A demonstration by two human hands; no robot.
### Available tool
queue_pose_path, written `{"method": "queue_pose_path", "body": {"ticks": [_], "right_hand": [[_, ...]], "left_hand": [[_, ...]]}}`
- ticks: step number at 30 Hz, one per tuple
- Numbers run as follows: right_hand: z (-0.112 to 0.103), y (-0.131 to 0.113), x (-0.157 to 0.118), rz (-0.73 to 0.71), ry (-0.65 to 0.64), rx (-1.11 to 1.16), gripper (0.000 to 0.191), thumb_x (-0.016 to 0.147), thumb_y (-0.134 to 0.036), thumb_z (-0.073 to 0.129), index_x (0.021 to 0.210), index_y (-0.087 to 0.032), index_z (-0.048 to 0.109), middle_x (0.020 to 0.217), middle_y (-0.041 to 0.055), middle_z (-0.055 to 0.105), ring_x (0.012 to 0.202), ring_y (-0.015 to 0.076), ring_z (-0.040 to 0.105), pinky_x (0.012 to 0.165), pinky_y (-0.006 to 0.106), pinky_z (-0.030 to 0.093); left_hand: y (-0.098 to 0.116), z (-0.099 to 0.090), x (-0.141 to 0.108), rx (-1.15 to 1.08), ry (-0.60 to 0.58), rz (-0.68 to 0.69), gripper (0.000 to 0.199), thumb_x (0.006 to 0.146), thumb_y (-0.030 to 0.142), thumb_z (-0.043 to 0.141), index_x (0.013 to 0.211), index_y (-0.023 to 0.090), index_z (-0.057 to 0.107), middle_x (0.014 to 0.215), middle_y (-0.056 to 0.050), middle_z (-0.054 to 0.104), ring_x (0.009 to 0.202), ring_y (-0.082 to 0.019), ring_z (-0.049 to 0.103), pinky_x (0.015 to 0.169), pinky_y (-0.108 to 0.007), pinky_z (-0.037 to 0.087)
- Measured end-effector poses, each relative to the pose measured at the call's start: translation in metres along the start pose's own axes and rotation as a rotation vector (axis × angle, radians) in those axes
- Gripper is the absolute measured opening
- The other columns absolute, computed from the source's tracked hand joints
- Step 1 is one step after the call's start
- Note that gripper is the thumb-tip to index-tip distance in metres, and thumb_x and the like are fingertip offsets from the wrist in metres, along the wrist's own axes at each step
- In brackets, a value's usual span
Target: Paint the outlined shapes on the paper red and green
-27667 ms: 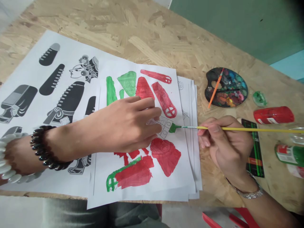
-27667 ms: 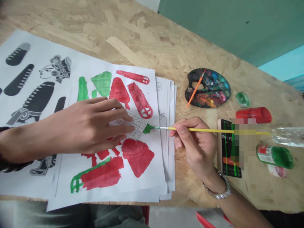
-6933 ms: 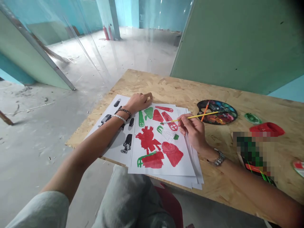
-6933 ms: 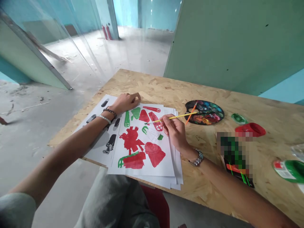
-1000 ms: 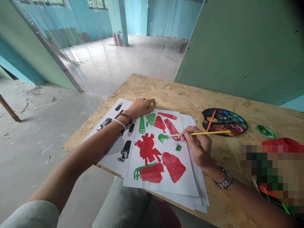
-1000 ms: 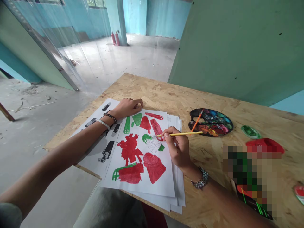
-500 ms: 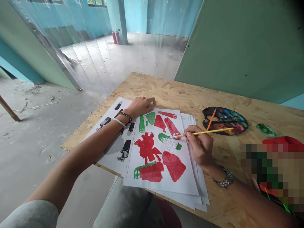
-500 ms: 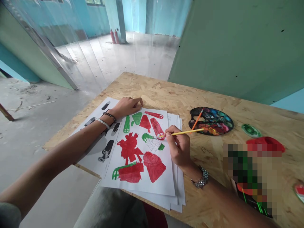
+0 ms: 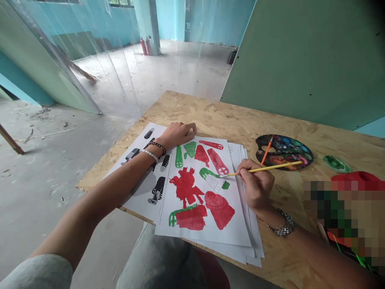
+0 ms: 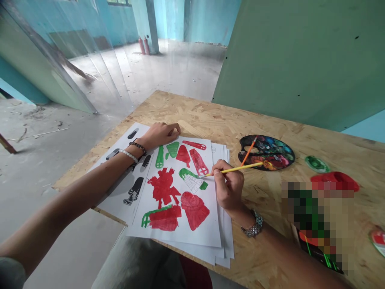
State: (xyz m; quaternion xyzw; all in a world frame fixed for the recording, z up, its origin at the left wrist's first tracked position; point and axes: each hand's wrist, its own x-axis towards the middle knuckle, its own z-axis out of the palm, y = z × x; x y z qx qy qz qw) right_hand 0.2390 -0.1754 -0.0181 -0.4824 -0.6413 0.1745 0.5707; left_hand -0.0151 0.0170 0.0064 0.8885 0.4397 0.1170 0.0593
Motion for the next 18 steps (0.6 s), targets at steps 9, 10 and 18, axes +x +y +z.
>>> {"method": "queue_pose_path", "body": {"ticks": [9,10,18], "right_hand": [[-0.0011,0.0036,0.0016,-0.062,0.063,0.021,0.028,0.094,-0.019,0.054,0.066,-0.023,0.058,0.058,-0.0029,0.048,0.05,0.0128,0.04,0.052,0.033,0.027],[-0.0011,0.0044,0.0013,-0.057,0.067,0.028,0.029,0.093,-0.019,0.055,0.065,-0.023,0.057,0.058,-0.0027,0.047,0.051,0.0129,0.04,0.052,0.033,0.027],[0.004,0.0048,-0.0031,0.017,0.105,0.251,0.025,0.104,-0.032,0.061,0.082,-0.022,0.068,0.068,-0.0016,0.055,0.052,0.0114,0.044,0.048,0.029,0.031]], "left_hand": [[0.0011,-0.0012,-0.0005,0.003,0.006,0.0,0.034,0.101,0.031,0.051,0.123,0.022,0.076,0.076,-0.003,0.072,0.065,-0.019,0.056,0.064,-0.033,0.029],[0.0009,-0.0009,-0.0004,0.004,0.01,0.003,0.034,0.102,0.031,0.051,0.123,0.022,0.076,0.077,-0.003,0.072,0.066,-0.019,0.057,0.065,-0.033,0.029],[-0.0005,0.001,0.0005,0.021,0.014,0.011,0.035,0.101,0.032,0.05,0.124,0.022,0.075,0.075,-0.003,0.072,0.064,-0.018,0.054,0.064,-0.034,0.029]]}}
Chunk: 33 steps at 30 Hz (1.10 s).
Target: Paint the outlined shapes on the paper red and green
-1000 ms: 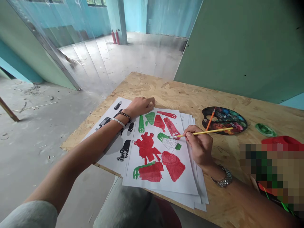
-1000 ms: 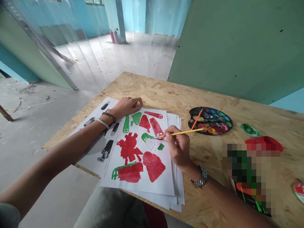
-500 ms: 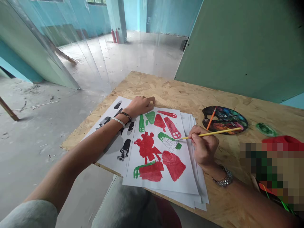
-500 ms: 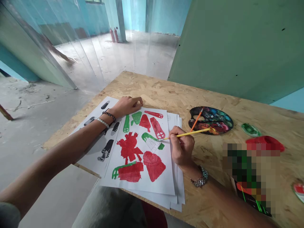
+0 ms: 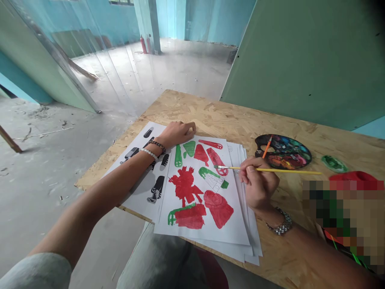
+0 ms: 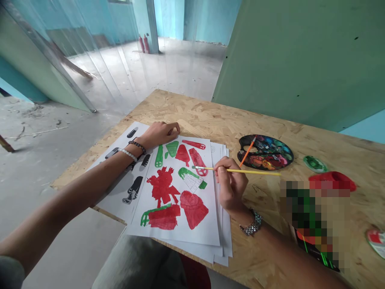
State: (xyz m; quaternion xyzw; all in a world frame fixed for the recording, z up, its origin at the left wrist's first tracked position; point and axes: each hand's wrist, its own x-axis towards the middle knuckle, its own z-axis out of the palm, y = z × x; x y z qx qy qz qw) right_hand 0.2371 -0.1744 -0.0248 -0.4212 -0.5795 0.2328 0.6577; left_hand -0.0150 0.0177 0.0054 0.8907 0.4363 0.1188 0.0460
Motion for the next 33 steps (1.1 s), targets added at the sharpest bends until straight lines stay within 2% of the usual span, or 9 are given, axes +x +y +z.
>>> {"method": "queue_pose_path", "body": {"ticks": [3,6,11,18,28,33], "right_hand": [[0.001,-0.001,0.0,0.064,-0.126,0.017,0.022,0.106,-0.037,0.065,0.093,-0.021,0.074,0.074,0.0003,0.063,0.055,0.0116,0.051,0.047,0.026,0.035],[0.001,-0.001,0.002,0.083,-0.191,0.014,0.02,0.106,-0.036,0.066,0.097,-0.021,0.076,0.076,0.0014,0.068,0.057,0.0115,0.056,0.047,0.024,0.038],[0.0,-0.003,0.004,0.04,-0.278,-0.032,0.022,0.107,-0.031,0.063,0.092,-0.021,0.075,0.077,0.0024,0.071,0.065,0.0131,0.064,0.053,0.024,0.048],[0.0,-0.008,0.003,-0.049,-0.362,-0.093,0.018,0.107,-0.023,0.061,0.097,-0.023,0.076,0.081,0.0028,0.074,0.072,0.0151,0.071,0.062,0.027,0.056],[0.0,-0.014,0.006,-0.163,-0.473,-0.162,0.018,0.105,-0.018,0.057,0.093,-0.024,0.069,0.074,-0.0003,0.064,0.062,0.0146,0.061,0.055,0.029,0.046],[-0.001,-0.014,0.004,-0.213,-0.476,-0.159,0.018,0.103,-0.015,0.057,0.093,-0.025,0.068,0.073,-0.0002,0.064,0.06,0.0149,0.058,0.053,0.03,0.044]], "left_hand": [[0.0,0.001,0.0,-0.003,-0.001,0.002,0.036,0.102,0.033,0.049,0.124,0.022,0.075,0.076,-0.003,0.072,0.064,-0.018,0.052,0.065,-0.034,0.029],[0.0,0.001,0.0,-0.004,0.003,-0.002,0.037,0.102,0.034,0.047,0.123,0.023,0.075,0.074,-0.003,0.07,0.062,-0.017,0.05,0.065,-0.034,0.028],[-0.001,0.002,0.0,-0.005,0.011,0.01,0.037,0.102,0.034,0.048,0.124,0.022,0.076,0.074,-0.003,0.07,0.063,-0.017,0.051,0.065,-0.034,0.029],[-0.001,0.002,0.002,-0.023,0.004,0.017,0.038,0.102,0.034,0.049,0.127,0.021,0.075,0.081,-0.004,0.074,0.069,-0.019,0.056,0.066,-0.034,0.03],[0.001,0.0,0.001,-0.034,0.008,0.003,0.036,0.102,0.033,0.051,0.126,0.022,0.076,0.08,-0.003,0.073,0.068,-0.019,0.056,0.067,-0.033,0.032],[0.001,0.0,0.001,-0.013,0.013,0.005,0.036,0.102,0.032,0.05,0.126,0.022,0.076,0.079,-0.004,0.074,0.068,-0.019,0.058,0.067,-0.033,0.033]]}}
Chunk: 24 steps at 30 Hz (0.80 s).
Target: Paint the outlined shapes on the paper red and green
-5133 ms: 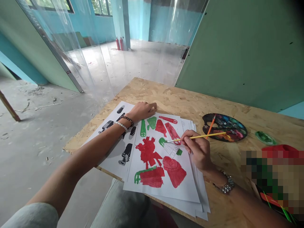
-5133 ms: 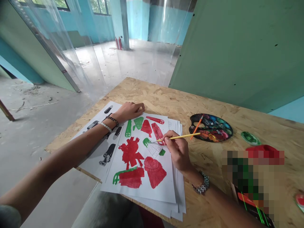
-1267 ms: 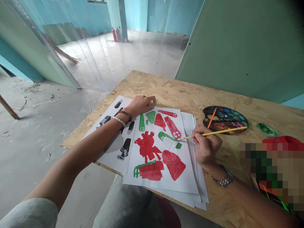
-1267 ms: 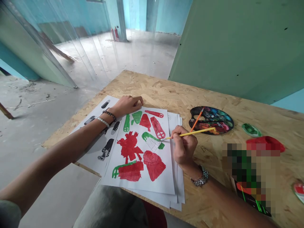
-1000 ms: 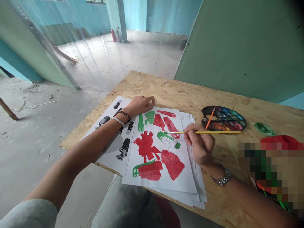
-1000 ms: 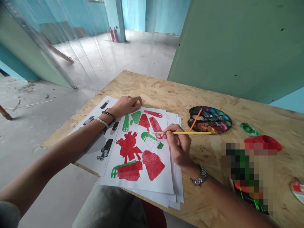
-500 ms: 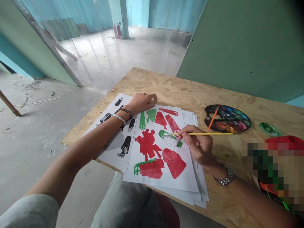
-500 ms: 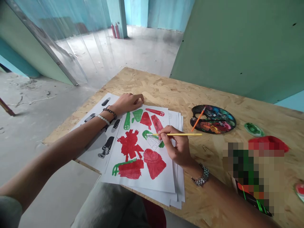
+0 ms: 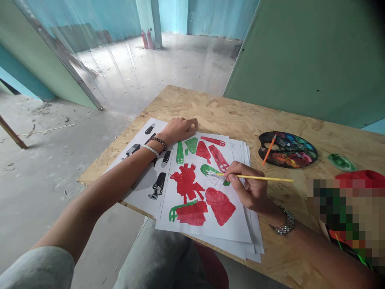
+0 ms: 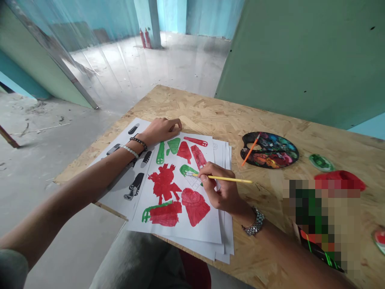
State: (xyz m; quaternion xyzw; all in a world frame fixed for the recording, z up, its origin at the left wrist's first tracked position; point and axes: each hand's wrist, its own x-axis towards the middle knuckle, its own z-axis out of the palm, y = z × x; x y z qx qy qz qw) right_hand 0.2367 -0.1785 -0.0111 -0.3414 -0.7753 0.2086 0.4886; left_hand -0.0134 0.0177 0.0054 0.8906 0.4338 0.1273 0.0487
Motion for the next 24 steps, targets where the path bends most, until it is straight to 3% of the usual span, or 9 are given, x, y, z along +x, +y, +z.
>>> {"method": "queue_pose_path", "body": {"ticks": [12,24], "right_hand": [[0.0004,0.0036,-0.0042,0.079,0.056,0.016,0.014,0.104,-0.019,0.061,0.099,-0.024,0.072,0.077,0.0004,0.068,0.061,0.0144,0.059,0.055,0.031,0.045],[0.0008,0.0014,-0.0015,0.034,0.139,0.0,0.022,0.107,-0.026,0.056,0.087,-0.023,0.065,0.067,-0.0011,0.059,0.055,0.0134,0.053,0.052,0.03,0.04]], "left_hand": [[-0.0064,0.0057,0.0018,0.007,0.017,0.015,0.037,0.102,0.033,0.051,0.126,0.022,0.076,0.077,-0.004,0.074,0.068,-0.02,0.06,0.066,-0.033,0.035],[-0.0041,0.0035,0.0013,0.007,0.007,0.019,0.033,0.102,0.032,0.052,0.124,0.022,0.075,0.08,-0.003,0.075,0.068,-0.018,0.058,0.066,-0.033,0.03]]}}
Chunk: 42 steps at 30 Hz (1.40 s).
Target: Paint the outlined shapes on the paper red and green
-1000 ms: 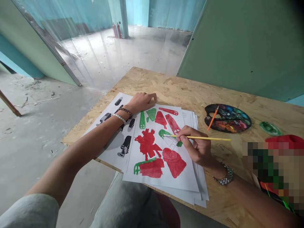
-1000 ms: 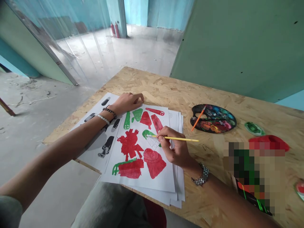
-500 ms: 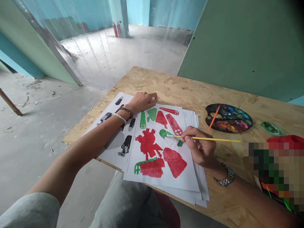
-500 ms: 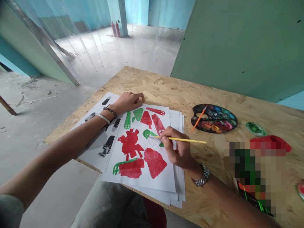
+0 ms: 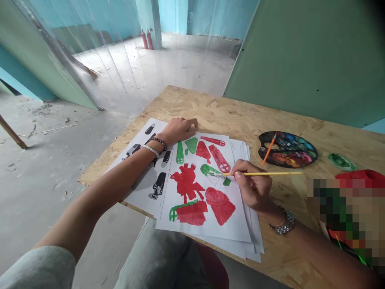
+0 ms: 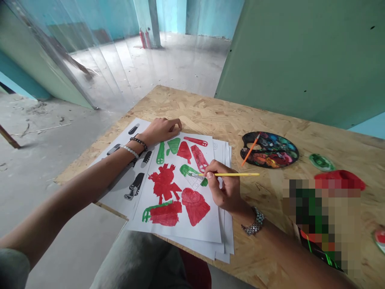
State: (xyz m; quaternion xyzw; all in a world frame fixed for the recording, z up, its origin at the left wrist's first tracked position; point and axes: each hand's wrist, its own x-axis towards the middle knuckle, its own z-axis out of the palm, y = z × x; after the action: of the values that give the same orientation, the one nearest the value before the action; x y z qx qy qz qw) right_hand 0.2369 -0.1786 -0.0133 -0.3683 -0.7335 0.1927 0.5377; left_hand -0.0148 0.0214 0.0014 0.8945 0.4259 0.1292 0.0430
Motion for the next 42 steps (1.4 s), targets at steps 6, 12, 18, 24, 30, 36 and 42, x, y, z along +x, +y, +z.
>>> {"method": "queue_pose_path", "body": {"ticks": [6,12,18,24,30,36,42], "right_hand": [[0.002,0.0028,-0.0031,0.089,-0.005,0.028,0.019,0.107,-0.029,0.059,0.094,-0.024,0.072,0.075,0.0018,0.066,0.062,0.0166,0.06,0.056,0.033,0.046],[0.0004,0.0035,-0.0013,0.068,0.002,0.003,0.025,0.107,-0.031,0.058,0.085,-0.023,0.067,0.067,-0.0008,0.058,0.057,0.0145,0.05,0.053,0.032,0.038],[0.0013,0.0026,-0.0005,0.066,0.116,-0.002,0.029,0.105,-0.036,0.059,0.079,-0.024,0.065,0.064,-0.0005,0.056,0.056,0.0156,0.049,0.053,0.033,0.038],[0.0011,0.0039,0.0002,0.116,0.033,0.017,0.023,0.106,-0.033,0.06,0.089,-0.024,0.072,0.074,0.0024,0.067,0.065,0.0177,0.06,0.057,0.033,0.045],[-0.0001,0.0059,-0.0005,0.102,0.049,0.017,0.027,0.105,-0.033,0.059,0.082,-0.023,0.068,0.067,0.0005,0.061,0.059,0.0158,0.054,0.055,0.033,0.04],[-0.0002,0.006,-0.0025,0.111,0.064,0.05,0.023,0.106,-0.032,0.06,0.087,-0.023,0.071,0.071,0.0006,0.064,0.061,0.0158,0.058,0.056,0.032,0.043],[0.0,0.0061,-0.001,0.113,-0.046,0.05,0.02,0.107,-0.027,0.06,0.091,-0.023,0.072,0.072,-0.0001,0.066,0.062,0.0145,0.059,0.057,0.03,0.045]], "left_hand": [[-0.0007,0.0002,-0.0003,0.0,0.009,0.001,0.035,0.102,0.032,0.051,0.125,0.023,0.075,0.079,-0.003,0.075,0.068,-0.019,0.059,0.067,-0.033,0.032],[-0.0031,0.003,0.0007,-0.008,0.01,-0.004,0.037,0.1,0.033,0.051,0.126,0.023,0.076,0.077,-0.003,0.073,0.069,-0.019,0.06,0.067,-0.034,0.033],[-0.0035,0.0042,0.0012,-0.019,0.014,0.0,0.036,0.1,0.032,0.051,0.123,0.022,0.076,0.077,-0.004,0.074,0.068,-0.019,0.059,0.067,-0.034,0.033],[-0.0041,0.0045,0.0013,-0.024,0.021,-0.008,0.036,0.098,0.031,0.052,0.123,0.024,0.077,0.075,-0.002,0.073,0.068,-0.019,0.059,0.068,-0.034,0.035],[-0.0006,0.0018,0.0012,-0.025,0.008,-0.015,0.036,0.099,0.03,0.052,0.124,0.023,0.077,0.076,-0.003,0.073,0.068,-0.018,0.058,0.068,-0.034,0.035],[-0.0001,0.0017,0.0006,-0.024,0.011,-0.015,0.036,0.099,0.031,0.052,0.124,0.024,0.077,0.077,-0.003,0.073,0.069,-0.019,0.059,0.069,-0.034,0.035],[0.001,0.0008,0.0004,-0.024,0.002,-0.023,0.038,0.099,0.03,0.051,0.126,0.023,0.077,0.077,-0.003,0.073,0.068,-0.018,0.057,0.069,-0.034,0.034]]}}
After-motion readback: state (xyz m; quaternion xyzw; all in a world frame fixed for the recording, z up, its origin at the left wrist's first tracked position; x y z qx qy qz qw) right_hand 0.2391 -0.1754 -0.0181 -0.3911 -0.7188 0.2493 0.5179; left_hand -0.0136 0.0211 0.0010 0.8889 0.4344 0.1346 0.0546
